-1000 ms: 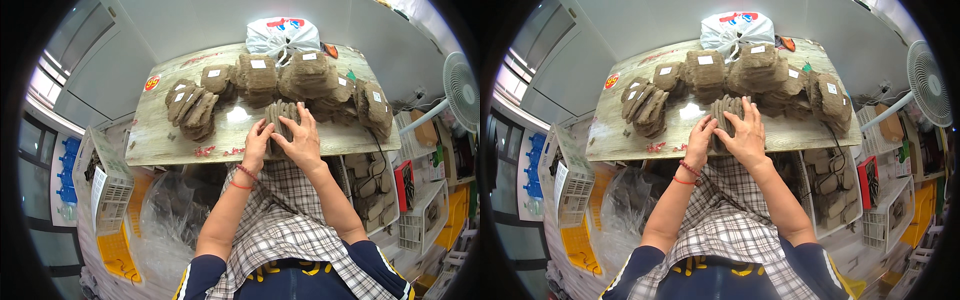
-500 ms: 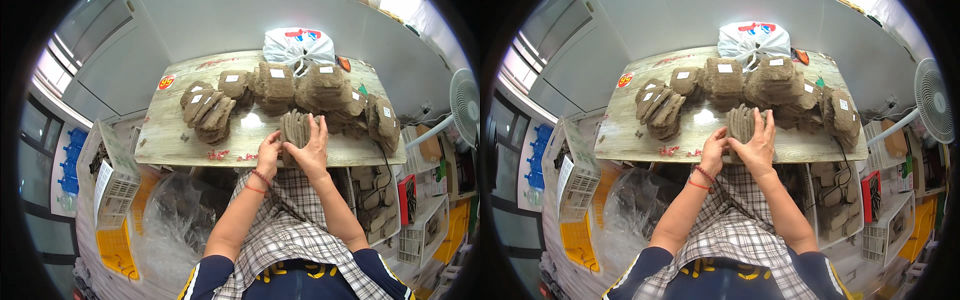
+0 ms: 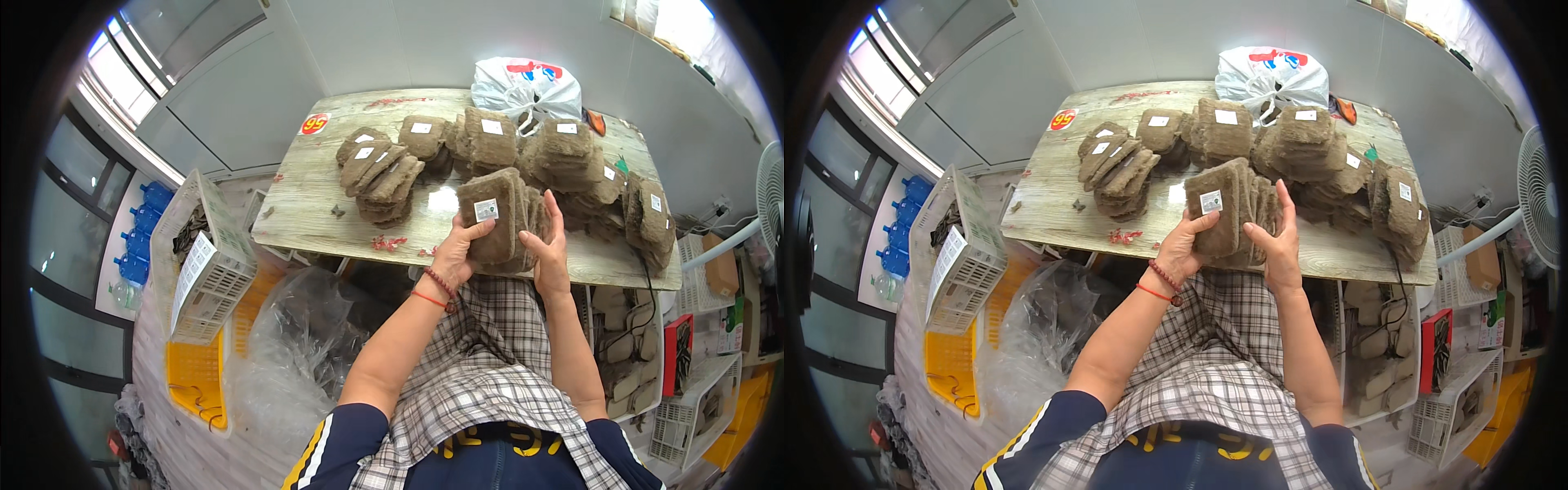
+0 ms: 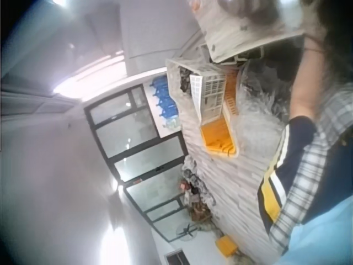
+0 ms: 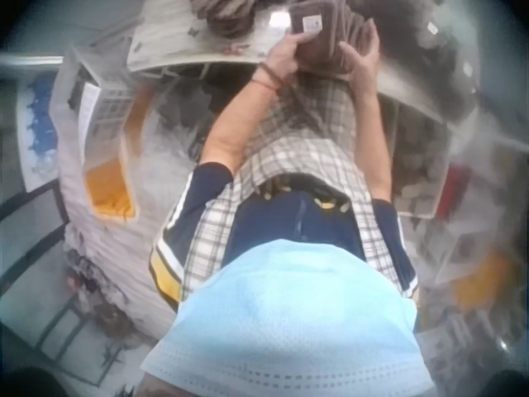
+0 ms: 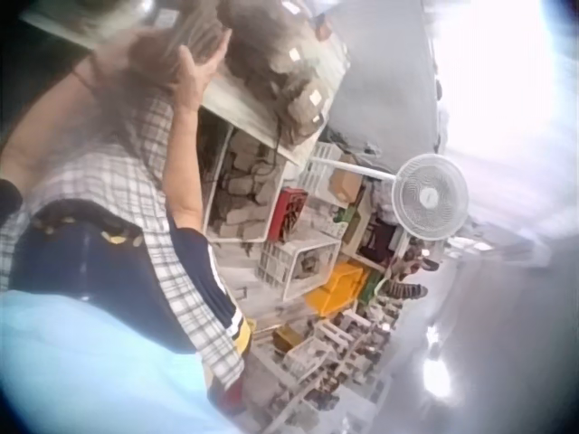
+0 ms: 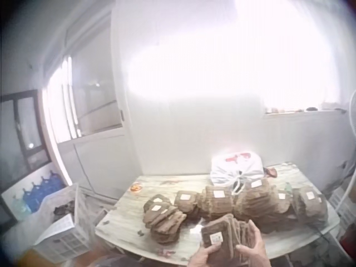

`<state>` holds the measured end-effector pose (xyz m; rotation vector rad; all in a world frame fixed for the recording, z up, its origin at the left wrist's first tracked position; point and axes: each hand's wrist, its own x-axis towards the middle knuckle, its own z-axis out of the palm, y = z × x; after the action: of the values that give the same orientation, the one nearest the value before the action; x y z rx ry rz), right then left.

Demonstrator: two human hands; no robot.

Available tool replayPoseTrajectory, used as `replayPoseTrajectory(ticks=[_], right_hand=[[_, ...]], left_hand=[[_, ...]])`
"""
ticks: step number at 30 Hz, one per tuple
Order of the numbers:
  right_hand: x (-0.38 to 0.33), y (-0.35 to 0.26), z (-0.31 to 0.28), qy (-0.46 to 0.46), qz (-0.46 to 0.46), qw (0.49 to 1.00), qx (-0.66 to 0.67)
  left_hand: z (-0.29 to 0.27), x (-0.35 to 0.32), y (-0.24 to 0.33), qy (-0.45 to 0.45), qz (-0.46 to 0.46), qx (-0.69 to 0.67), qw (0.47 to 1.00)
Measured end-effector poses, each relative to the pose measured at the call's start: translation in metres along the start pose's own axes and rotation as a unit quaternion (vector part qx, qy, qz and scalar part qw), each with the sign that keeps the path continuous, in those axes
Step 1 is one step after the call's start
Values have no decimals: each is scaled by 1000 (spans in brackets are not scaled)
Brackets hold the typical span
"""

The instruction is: The person applies small white labels to the tops of brown fuzzy slippers arranged on a table. They pick up each slipper, place a label, and set it back down, repeating the process across multiple units. The person also handles a plastic bag and a sheet of labels during the task.

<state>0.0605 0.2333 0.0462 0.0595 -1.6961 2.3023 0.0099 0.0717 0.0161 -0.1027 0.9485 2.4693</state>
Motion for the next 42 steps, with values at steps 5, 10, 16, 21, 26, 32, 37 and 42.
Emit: replayPoseTrajectory(ticks=[5, 10, 16, 21, 26, 32, 37, 42], right_hand=[[-12, 14, 31, -49, 42, 990, 122], [-36, 42, 86, -132, 156, 956, 212], [-41, 82, 170, -205, 254, 907, 267], [-5, 118, 249, -253, 275, 848, 375], [52, 150, 323, -250, 315, 797, 451], [79, 194, 381, -160, 338, 890, 262], [77, 218, 372, -111, 250, 958, -80], [62, 207, 340, -151, 198, 962, -110]], left_hand=[[-16, -42, 28, -21, -41, -13, 999], [-72, -99, 68, -9, -19, 33, 999], [-152, -158, 120, 101, 30, 63, 992], [-191, -169, 177, 112, 129, 76, 982], [-192, -147, 259, 187, 119, 138, 965], [-231, -110, 322, 280, 56, 290, 913], [-255, -87, 320, 317, 53, 257, 912], [-249, -79, 330, 282, 87, 276, 915]])
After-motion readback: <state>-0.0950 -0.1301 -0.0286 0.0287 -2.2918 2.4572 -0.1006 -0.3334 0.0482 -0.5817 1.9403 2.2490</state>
